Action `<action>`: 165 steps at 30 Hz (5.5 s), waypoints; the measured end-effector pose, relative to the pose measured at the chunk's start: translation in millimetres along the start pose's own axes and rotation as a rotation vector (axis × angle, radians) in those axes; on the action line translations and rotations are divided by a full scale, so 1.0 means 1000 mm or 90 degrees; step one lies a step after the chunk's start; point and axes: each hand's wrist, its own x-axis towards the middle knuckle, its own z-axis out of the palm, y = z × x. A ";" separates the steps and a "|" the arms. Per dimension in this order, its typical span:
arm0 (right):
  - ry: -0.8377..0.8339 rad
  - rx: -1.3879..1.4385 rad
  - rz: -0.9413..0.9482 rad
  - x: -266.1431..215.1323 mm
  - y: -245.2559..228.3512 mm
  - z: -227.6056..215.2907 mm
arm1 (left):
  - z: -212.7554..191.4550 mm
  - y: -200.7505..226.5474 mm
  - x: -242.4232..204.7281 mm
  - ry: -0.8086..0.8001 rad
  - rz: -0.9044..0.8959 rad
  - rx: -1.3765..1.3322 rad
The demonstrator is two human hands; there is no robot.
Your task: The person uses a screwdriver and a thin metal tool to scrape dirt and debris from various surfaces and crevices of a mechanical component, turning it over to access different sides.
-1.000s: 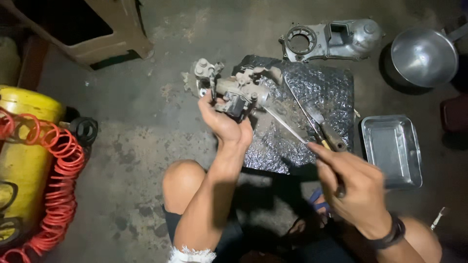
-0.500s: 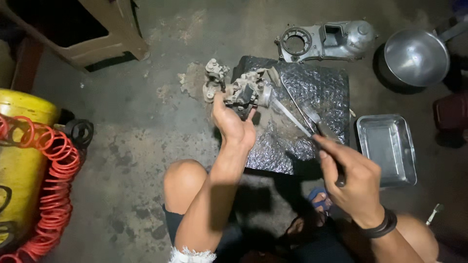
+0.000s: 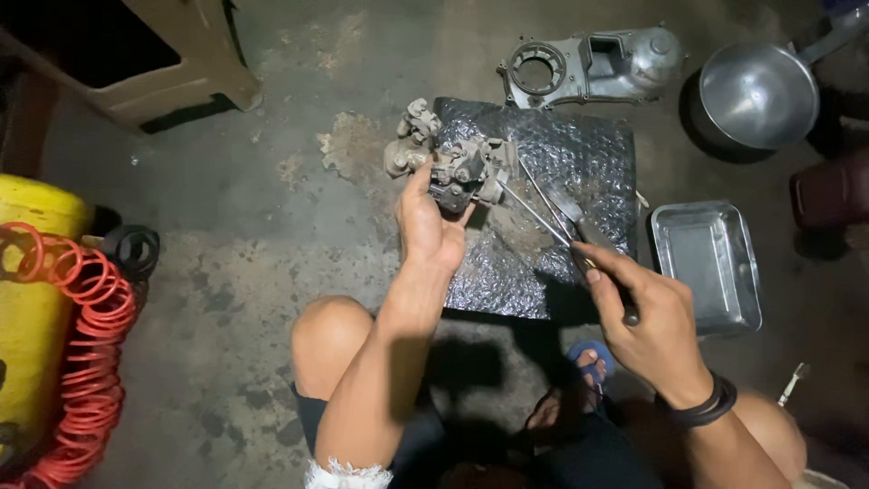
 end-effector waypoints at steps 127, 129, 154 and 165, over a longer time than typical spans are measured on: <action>-0.087 -0.175 -0.046 0.046 0.064 0.102 | -0.040 0.001 0.030 -0.266 0.649 1.281; -0.085 -0.263 -0.099 0.045 0.064 0.097 | -0.039 0.002 0.030 -0.270 0.644 1.291; 0.022 -0.004 0.032 0.054 0.016 0.107 | -0.040 0.004 0.035 -0.299 0.647 1.258; -0.005 -0.075 -0.001 0.068 0.028 0.114 | -0.037 0.006 0.035 -0.305 0.646 1.269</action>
